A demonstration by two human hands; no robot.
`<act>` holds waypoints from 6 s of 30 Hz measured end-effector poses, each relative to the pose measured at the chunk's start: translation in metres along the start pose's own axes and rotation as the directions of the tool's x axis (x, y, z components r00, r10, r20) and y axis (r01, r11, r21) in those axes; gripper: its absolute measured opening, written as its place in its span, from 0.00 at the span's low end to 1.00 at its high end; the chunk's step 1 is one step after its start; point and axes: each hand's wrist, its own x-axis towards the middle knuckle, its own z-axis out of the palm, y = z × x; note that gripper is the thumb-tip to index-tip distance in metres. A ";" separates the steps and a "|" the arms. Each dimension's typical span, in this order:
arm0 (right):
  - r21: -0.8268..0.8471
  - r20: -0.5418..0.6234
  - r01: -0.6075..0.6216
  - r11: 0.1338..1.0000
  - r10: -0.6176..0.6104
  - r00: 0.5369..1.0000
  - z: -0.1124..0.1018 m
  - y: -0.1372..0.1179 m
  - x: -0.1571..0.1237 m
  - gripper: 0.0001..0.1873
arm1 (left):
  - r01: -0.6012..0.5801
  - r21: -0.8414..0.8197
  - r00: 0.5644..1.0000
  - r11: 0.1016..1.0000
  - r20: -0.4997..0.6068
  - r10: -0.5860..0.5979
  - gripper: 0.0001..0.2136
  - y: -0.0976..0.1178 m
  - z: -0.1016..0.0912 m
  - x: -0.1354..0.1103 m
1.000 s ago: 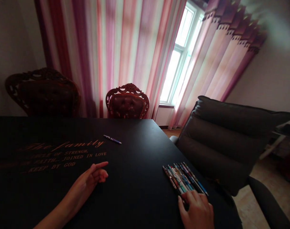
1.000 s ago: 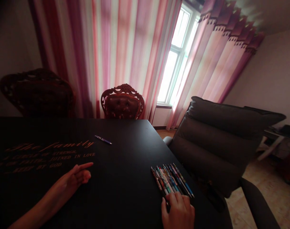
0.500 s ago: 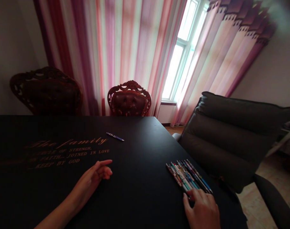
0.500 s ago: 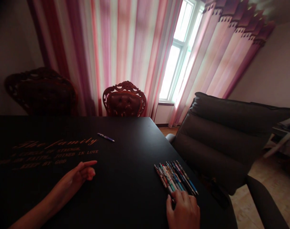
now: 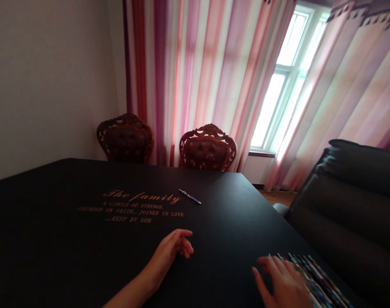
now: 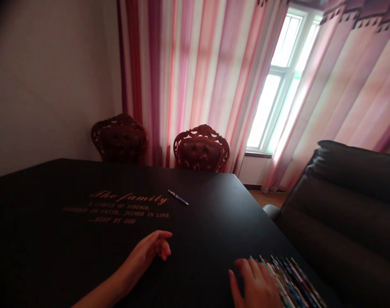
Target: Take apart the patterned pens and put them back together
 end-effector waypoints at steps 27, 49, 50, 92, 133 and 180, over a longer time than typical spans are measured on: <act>0.802 0.363 -0.460 0.380 0.302 0.882 0.100 -0.096 0.109 0.36 | -0.139 0.170 0.926 0.976 -0.325 0.189 0.37 -0.041 -0.025 0.029; 0.844 0.395 -0.390 0.368 0.066 0.916 0.058 -0.092 0.079 0.19 | 0.030 0.385 0.943 0.922 -0.318 0.102 0.15 0.016 -0.005 -0.002; 0.845 0.404 -0.404 0.351 0.076 0.911 0.059 -0.092 0.079 0.21 | 0.024 0.372 0.938 0.928 -0.329 0.108 0.15 0.016 -0.006 -0.002; 0.790 0.560 -0.523 0.320 -0.033 0.828 0.062 -0.077 0.084 0.13 | 0.032 0.327 0.966 0.945 -0.251 0.054 0.12 0.014 -0.018 -0.004; 0.838 0.488 -0.469 0.277 0.001 0.873 0.061 -0.074 0.084 0.13 | 0.050 0.992 0.953 0.119 -0.083 0.290 0.05 0.028 -0.052 -0.006; 0.874 0.401 -0.341 0.348 -0.118 0.908 0.042 -0.106 0.073 0.05 | -0.292 0.945 0.949 0.145 0.267 0.168 0.09 0.038 0.001 -0.027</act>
